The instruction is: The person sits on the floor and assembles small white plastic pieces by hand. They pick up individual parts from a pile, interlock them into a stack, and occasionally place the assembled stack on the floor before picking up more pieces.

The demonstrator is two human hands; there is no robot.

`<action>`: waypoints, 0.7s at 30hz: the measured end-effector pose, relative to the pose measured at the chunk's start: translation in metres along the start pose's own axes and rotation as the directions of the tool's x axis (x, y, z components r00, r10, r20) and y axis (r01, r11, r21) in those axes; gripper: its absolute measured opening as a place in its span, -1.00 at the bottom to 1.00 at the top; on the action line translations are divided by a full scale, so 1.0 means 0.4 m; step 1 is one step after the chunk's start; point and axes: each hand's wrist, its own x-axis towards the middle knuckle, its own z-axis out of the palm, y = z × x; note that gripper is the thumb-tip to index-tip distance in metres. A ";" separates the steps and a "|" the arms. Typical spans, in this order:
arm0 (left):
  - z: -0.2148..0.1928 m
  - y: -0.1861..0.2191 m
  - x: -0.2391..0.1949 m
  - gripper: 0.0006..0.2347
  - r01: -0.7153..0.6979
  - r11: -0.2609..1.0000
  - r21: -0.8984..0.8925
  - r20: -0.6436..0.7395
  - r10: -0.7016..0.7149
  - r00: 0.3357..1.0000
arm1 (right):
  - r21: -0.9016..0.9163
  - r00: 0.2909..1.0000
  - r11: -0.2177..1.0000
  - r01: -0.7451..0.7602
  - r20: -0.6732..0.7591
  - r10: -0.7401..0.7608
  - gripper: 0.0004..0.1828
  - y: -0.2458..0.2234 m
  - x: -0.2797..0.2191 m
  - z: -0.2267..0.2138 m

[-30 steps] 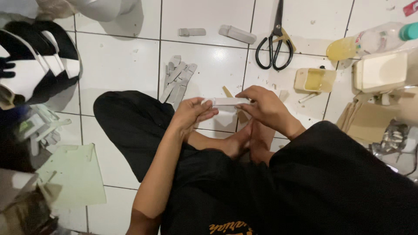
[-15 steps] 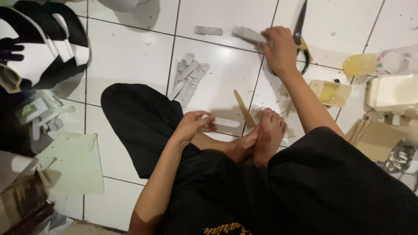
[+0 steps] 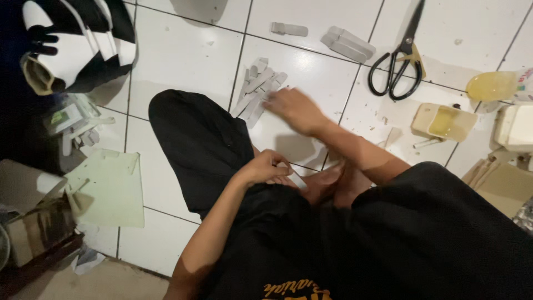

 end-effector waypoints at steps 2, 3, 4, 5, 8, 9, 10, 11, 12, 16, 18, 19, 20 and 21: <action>0.001 0.011 -0.016 -0.72 0.007 1.000 -0.025 0.018 -0.007 1.000 | -0.153 0.997 0.986 0.067 0.041 -0.061 -0.71 -0.025 0.005 0.015; -0.002 0.020 -0.022 -0.69 0.011 0.999 -0.048 0.044 -0.009 0.999 | -0.308 0.990 0.942 0.131 0.089 -0.109 -0.72 -0.035 0.011 0.021; -0.004 0.010 -0.027 -0.69 0.009 0.999 -0.046 0.038 -0.007 0.999 | -0.307 0.990 0.942 0.136 0.085 -0.115 -0.72 -0.024 0.003 0.046; -0.006 0.001 -0.029 -0.66 0.030 0.997 -0.073 0.038 -0.028 0.999 | -0.289 0.989 0.946 0.150 0.049 -0.141 -0.80 -0.009 -0.005 0.069; -0.013 -0.004 -0.041 -0.66 0.061 0.991 -0.120 0.045 -0.056 0.997 | -0.269 0.990 0.953 0.140 0.013 -0.142 -0.92 0.015 -0.028 0.078; -0.016 0.002 -0.041 -0.69 0.071 0.988 -0.139 0.055 -0.063 0.996 | -0.269 0.993 0.956 0.115 0.015 -0.115 -0.96 0.026 -0.036 0.067; -0.021 0.019 -0.043 -0.69 0.065 0.988 -0.137 0.057 -0.057 0.997 | -0.276 0.993 0.954 0.116 0.014 -0.117 -0.96 0.011 -0.033 0.019; -0.022 0.033 -0.046 -0.70 0.017 0.990 -0.142 -0.006 -0.018 1.000 | -0.031 0.976 0.978 -0.204 0.066 0.206 -0.93 -0.008 -0.035 -0.030; -0.022 0.046 -0.048 -0.70 -0.032 0.989 -0.146 -0.070 0.022 0.997 | 0.184 0.855 0.838 -0.514 0.186 0.484 -0.82 -0.026 -0.038 -0.078; -0.029 0.069 -0.009 -0.77 -0.242 0.939 -0.245 -0.176 0.203 0.963 | 0.907 0.700 0.140 -0.397 0.200 0.685 -0.43 -0.054 -0.086 -0.228; -0.011 0.118 -0.002 -0.86 -0.413 0.807 -0.421 -0.312 0.299 0.902 | 0.947 0.695 0.114 -0.302 0.137 0.706 -0.27 -0.120 -0.081 -0.345; 0.001 0.146 -0.001 -0.86 -0.410 0.810 -0.419 -0.300 0.303 0.905 | 0.947 0.689 0.120 -0.299 0.127 0.713 -0.27 -0.131 -0.095 -0.362; 0.012 0.173 -0.001 -0.85 -0.442 0.770 -0.461 -0.343 0.305 0.888 | 0.956 0.683 0.128 -0.265 0.092 0.724 -0.23 -0.143 -0.110 -0.378; 0.022 0.198 -0.005 -0.84 -0.476 0.724 -0.499 -0.392 0.301 0.869 | 0.963 0.679 0.135 -0.233 0.062 0.731 -0.19 -0.156 -0.122 -0.392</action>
